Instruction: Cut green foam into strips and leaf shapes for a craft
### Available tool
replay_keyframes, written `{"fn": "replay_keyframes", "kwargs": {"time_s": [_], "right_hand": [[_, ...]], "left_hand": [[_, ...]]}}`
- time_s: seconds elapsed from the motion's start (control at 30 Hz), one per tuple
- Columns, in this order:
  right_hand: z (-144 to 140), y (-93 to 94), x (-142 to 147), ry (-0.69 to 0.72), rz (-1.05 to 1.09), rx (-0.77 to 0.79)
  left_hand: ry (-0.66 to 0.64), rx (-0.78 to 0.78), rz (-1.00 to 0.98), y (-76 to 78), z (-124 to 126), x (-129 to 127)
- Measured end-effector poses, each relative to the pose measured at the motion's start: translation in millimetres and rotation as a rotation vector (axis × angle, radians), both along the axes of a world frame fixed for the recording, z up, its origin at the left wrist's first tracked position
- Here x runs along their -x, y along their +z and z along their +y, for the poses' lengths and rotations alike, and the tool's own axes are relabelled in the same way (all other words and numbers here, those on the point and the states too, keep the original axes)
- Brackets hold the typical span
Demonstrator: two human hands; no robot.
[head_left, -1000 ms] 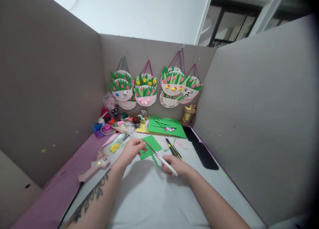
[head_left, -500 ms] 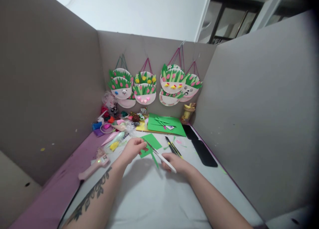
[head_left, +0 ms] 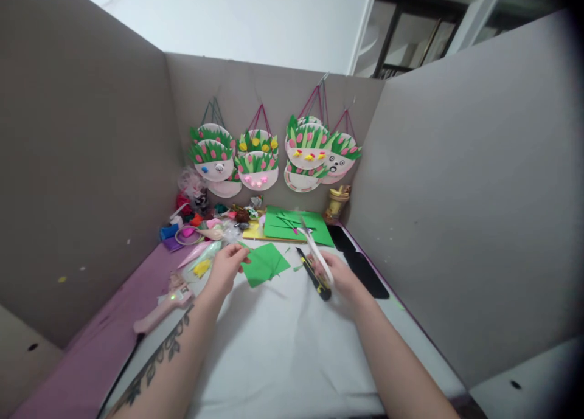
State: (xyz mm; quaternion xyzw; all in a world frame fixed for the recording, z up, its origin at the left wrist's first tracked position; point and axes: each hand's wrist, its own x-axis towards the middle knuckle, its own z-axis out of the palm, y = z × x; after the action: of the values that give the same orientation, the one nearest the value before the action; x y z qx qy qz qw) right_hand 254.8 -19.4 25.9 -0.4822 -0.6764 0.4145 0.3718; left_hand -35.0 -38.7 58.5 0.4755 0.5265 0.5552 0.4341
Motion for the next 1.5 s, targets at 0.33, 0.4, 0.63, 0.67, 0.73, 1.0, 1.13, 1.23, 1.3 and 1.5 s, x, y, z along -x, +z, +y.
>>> {"fn": "replay_keyframes", "kwargs": {"time_s": [0.33,0.4,0.63,0.67,0.73,1.0,1.13,1.23,1.3,1.5], "right_hand": [[13.8,-9.0,-37.2,-0.390,-0.895,0.132],[9.1,-3.9,-26.7,-0.467,-0.921,0.120],[-28.7,-8.4,58.5,0.071,0.004,0.041],[-32.7,-10.8,68.3,0.148,0.099,0.112],[-37.4,-13.8,80.7,0.194,0.227,0.222],[-37.1,-13.8,83.5,0.066,0.320,0.204],[-37.5,-16.4,83.4,0.095,0.327,0.205],[-36.9,-16.9,83.3,0.116,0.353,0.255],[-36.3,-16.9,83.6,0.106,0.340,0.246],[-37.4,-15.3,83.3,0.100,0.181,-0.044]], "left_hand": [[-0.133,0.087,-0.205,-6.6,-4.1,-18.9],[-0.164,0.096,-0.200,-11.0,-4.3,-21.9],[-0.364,0.090,-0.140,-23.3,-7.5,-33.7],[-0.394,0.085,-0.134,-23.5,-8.5,-35.0],[-0.438,0.073,-0.120,-23.1,-10.5,-36.8],[-0.469,0.058,0.051,-27.7,-12.7,-44.0],[-0.459,0.059,0.095,-32.5,-11.0,-43.8],[-0.444,0.058,0.085,-33.4,-10.7,-43.0],[-0.420,0.056,0.067,-32.8,-10.8,-43.6],[-0.283,0.014,-0.139,-29.0,-6.3,-40.7]]}}
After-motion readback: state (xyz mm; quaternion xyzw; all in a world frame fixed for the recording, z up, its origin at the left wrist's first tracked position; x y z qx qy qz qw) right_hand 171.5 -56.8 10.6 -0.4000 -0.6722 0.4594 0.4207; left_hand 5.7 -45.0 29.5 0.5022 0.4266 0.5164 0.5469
